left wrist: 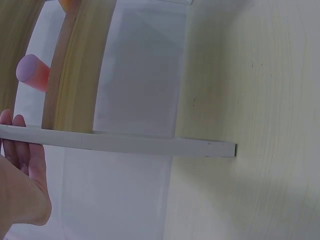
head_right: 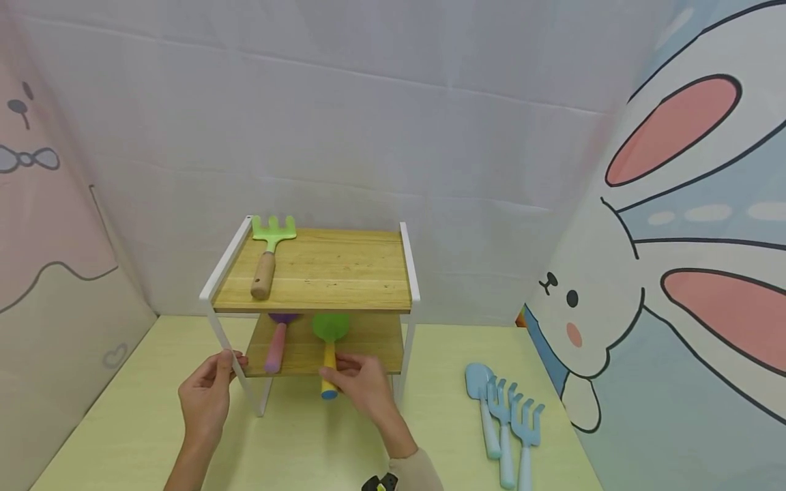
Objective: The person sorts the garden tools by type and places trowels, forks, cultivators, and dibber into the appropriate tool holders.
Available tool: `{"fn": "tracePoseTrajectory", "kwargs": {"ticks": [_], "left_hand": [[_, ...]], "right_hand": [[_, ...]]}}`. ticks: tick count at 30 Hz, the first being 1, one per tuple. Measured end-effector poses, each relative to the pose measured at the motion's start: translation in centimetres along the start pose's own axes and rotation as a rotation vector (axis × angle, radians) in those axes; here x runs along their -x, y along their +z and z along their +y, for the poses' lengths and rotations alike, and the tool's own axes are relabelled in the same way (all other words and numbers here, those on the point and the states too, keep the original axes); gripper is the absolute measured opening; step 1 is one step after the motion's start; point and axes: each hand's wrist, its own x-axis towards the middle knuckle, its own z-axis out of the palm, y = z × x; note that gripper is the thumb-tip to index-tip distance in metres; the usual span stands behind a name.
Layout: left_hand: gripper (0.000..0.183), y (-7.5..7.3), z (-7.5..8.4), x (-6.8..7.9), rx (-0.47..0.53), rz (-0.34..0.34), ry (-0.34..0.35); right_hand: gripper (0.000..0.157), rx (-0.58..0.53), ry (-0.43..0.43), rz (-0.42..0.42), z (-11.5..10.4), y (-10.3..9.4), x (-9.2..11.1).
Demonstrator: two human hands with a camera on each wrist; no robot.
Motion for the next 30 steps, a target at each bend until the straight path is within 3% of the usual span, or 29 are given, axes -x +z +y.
{"fn": "tracePoseTrajectory", "kwargs": {"ticks": [10, 25, 30], "left_hand": [[0.025, 0.0, 0.0, 0.0, -0.011, 0.009, -0.01], [0.026, 0.1, 0.0, 0.0, -0.016, 0.005, -0.013], [0.025, 0.0, 0.1, 0.1, -0.016, 0.01, -0.016]], "right_hand": [[0.053, 0.018, 0.058, 0.047, -0.8, 0.7, -1.0], [0.049, 0.22, -0.051, 0.145, -1.2, 0.9, -2.5], [0.043, 0.284, -0.13, 0.165, -1.1, 1.1, -3.0]]}}
